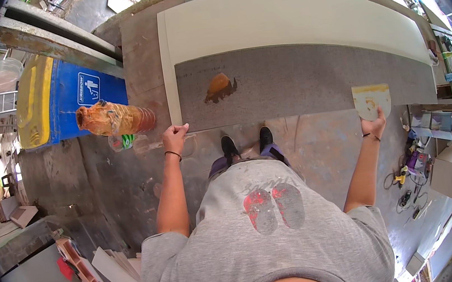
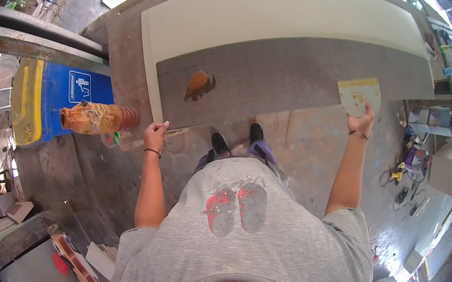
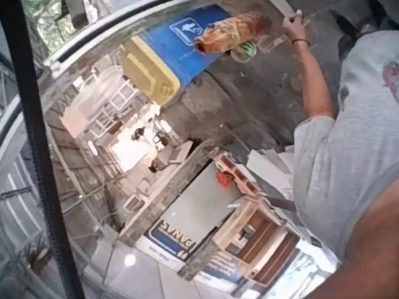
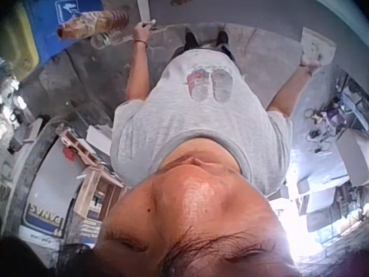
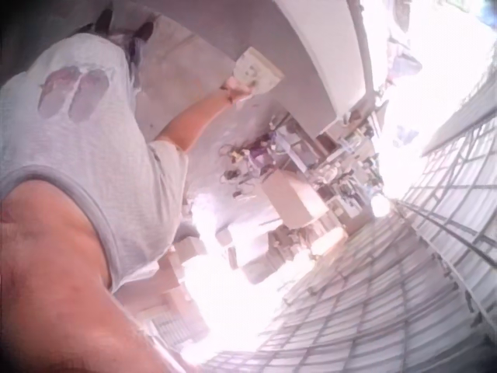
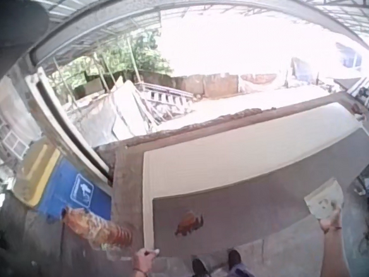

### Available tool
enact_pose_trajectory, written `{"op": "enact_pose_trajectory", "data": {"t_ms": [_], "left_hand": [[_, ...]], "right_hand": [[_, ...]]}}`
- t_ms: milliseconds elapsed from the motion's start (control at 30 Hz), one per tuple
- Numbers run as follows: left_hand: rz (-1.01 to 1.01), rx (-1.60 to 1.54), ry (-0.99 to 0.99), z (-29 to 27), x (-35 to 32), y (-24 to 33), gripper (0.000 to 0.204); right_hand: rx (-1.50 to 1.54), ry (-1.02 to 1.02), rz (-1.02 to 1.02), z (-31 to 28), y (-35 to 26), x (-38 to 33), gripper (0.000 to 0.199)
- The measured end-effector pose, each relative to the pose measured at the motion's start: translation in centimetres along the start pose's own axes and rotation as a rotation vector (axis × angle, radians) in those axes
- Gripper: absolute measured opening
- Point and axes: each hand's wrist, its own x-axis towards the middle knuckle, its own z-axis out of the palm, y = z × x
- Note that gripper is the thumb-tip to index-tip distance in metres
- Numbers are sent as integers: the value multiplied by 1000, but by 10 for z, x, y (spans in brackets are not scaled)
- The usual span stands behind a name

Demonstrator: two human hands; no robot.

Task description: The person applies adhesive from a bottle onto various wood panels and spreads it evenly using a white plastic scraper.

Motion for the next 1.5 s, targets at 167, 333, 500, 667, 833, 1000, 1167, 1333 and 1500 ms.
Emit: {"op": "enact_pose_trajectory", "data": {"t_ms": [167,333,500,667,833,1000,1167,1333,1500], "left_hand": [[41,26,-39,4,-9,-3,27],[-8,-113,-80,1,-16,-14,29],[-60,-223,-136,-1,-17,-23,28],[-74,-353,-181,3,-14,-27,25],[-145,-595,-261,4,-22,-37,19],[-134,-745,-290,7,-31,-47,13],[-204,-751,-284,4,-34,-39,10],[-135,-776,-326,3,-38,-53,12],[-246,-1173,-418,10,-50,-60,17]], "right_hand": [[-74,-31,-122,19,-4,-29,41],[-1324,-469,-634,97,28,-99,39],[-1761,-775,-415,215,143,-156,34],[-2346,-1020,-599,256,262,-172,25],[-2304,-1246,-597,259,309,-221,23],[-2275,-1360,-606,263,318,-239,21],[-2253,-1456,-591,266,331,-254,21],[-2195,-1557,-577,263,339,-274,20],[-2212,-1613,-543,259,337,-285,20]]}}
